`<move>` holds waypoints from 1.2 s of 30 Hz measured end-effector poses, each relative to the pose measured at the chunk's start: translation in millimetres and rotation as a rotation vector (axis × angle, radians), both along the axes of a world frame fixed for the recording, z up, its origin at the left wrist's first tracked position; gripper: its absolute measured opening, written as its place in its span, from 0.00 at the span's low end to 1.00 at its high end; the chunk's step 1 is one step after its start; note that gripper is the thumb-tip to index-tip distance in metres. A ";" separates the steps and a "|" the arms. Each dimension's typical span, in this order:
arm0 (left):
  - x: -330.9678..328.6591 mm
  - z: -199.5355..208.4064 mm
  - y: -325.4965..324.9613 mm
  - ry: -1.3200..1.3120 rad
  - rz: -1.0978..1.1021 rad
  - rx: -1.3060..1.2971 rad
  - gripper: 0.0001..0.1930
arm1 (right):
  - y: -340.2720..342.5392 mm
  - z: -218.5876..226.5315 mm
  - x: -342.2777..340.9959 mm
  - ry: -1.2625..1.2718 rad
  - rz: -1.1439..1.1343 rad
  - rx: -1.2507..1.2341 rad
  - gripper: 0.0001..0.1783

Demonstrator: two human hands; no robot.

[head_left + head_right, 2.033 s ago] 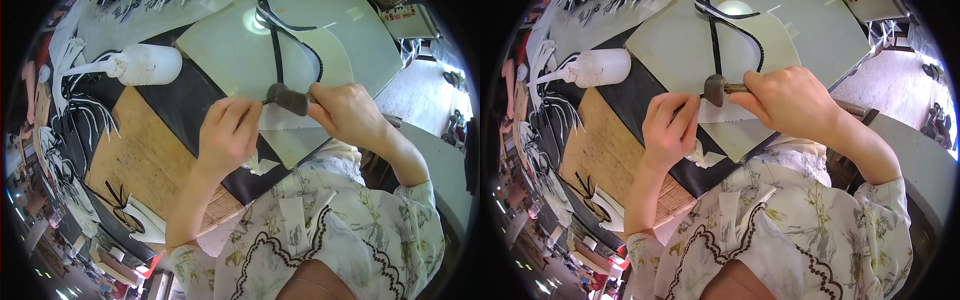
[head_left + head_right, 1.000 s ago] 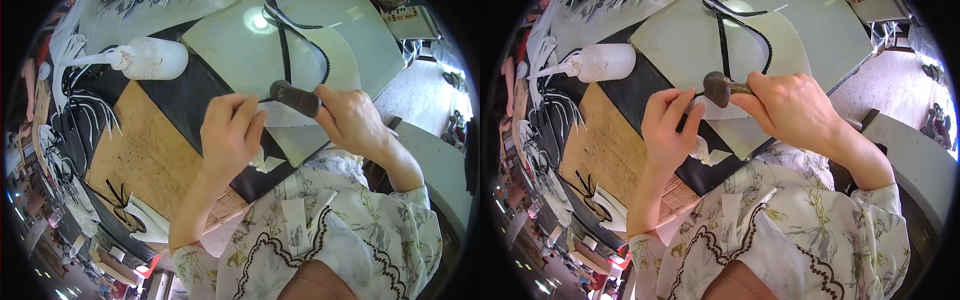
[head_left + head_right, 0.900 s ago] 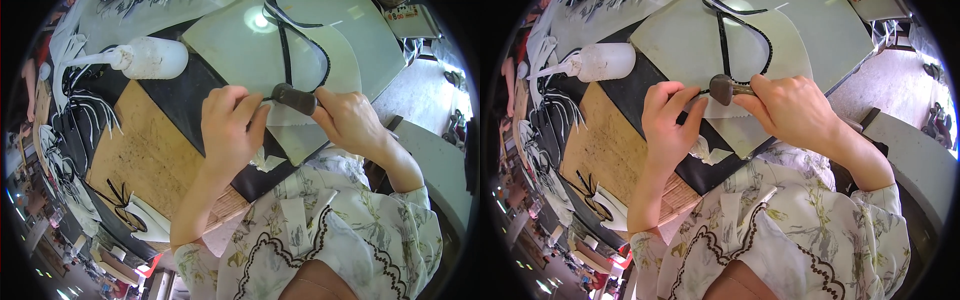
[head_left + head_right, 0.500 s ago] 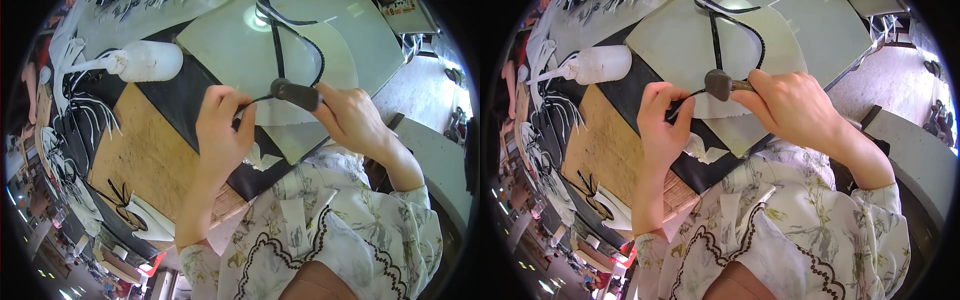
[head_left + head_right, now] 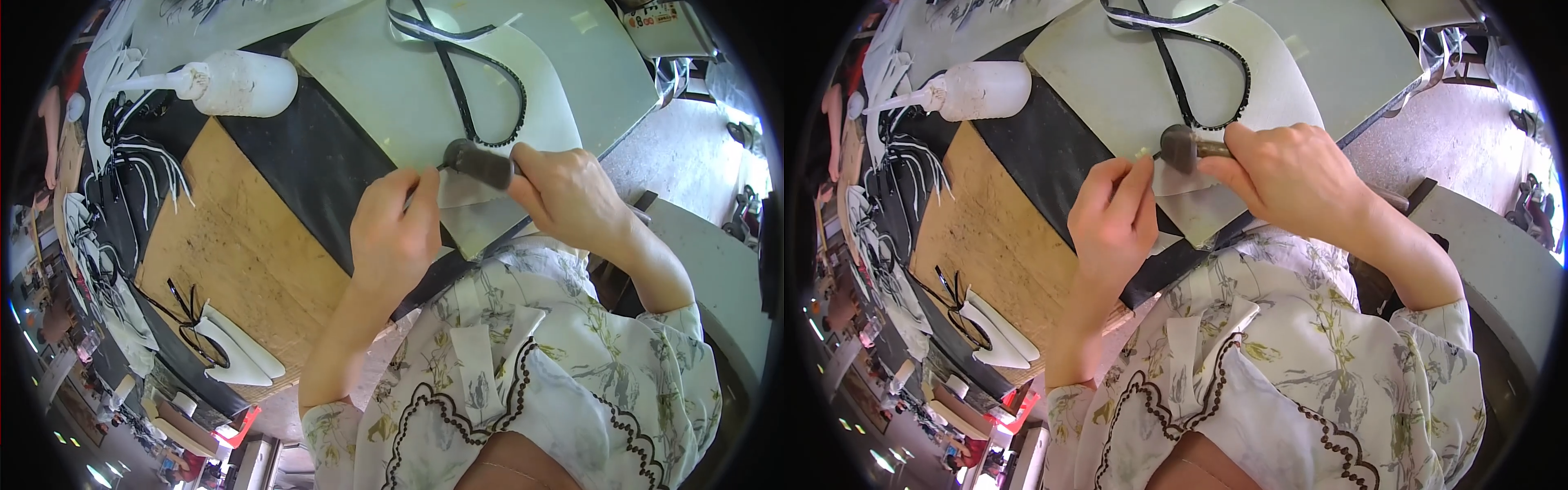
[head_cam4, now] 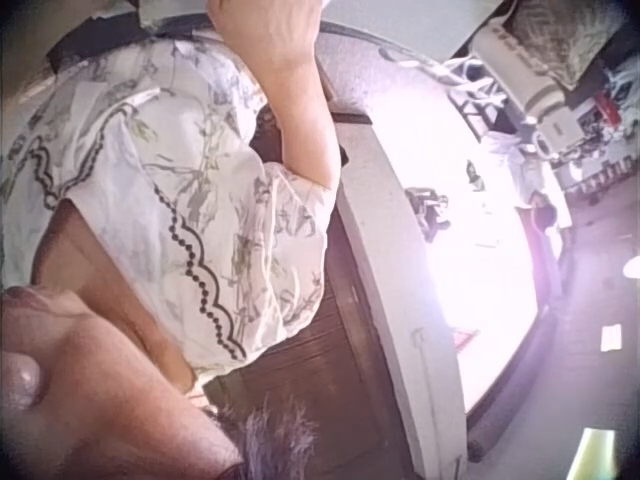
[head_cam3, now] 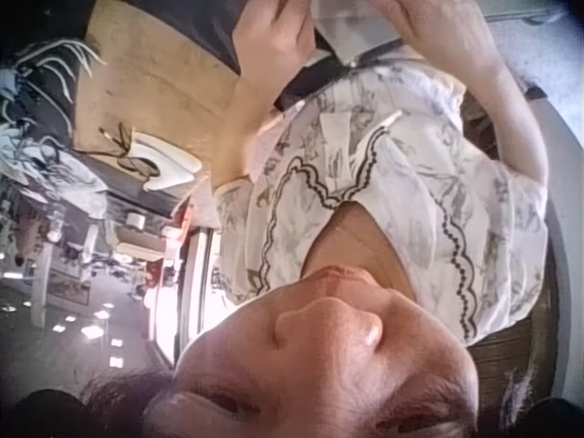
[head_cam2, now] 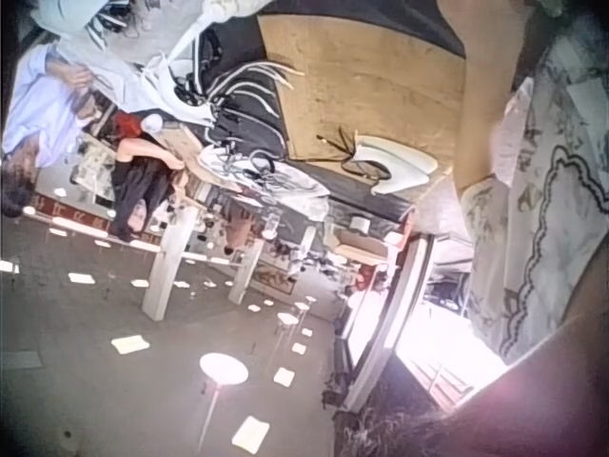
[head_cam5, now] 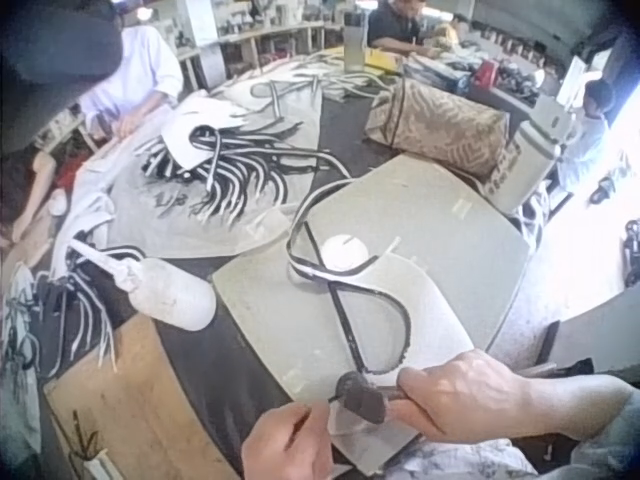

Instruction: Hammering shoe straps and leather components onto a base material at a factory workbench.

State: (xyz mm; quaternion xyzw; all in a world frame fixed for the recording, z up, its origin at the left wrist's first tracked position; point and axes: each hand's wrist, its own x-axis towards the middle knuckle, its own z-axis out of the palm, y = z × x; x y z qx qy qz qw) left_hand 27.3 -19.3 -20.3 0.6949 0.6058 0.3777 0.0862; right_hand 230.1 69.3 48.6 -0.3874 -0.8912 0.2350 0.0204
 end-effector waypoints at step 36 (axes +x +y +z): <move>17.2 -1.1 -11.9 0.204 0.078 0.063 0.15 | 1.0 10.7 -11.9 -0.100 0.075 0.066 0.23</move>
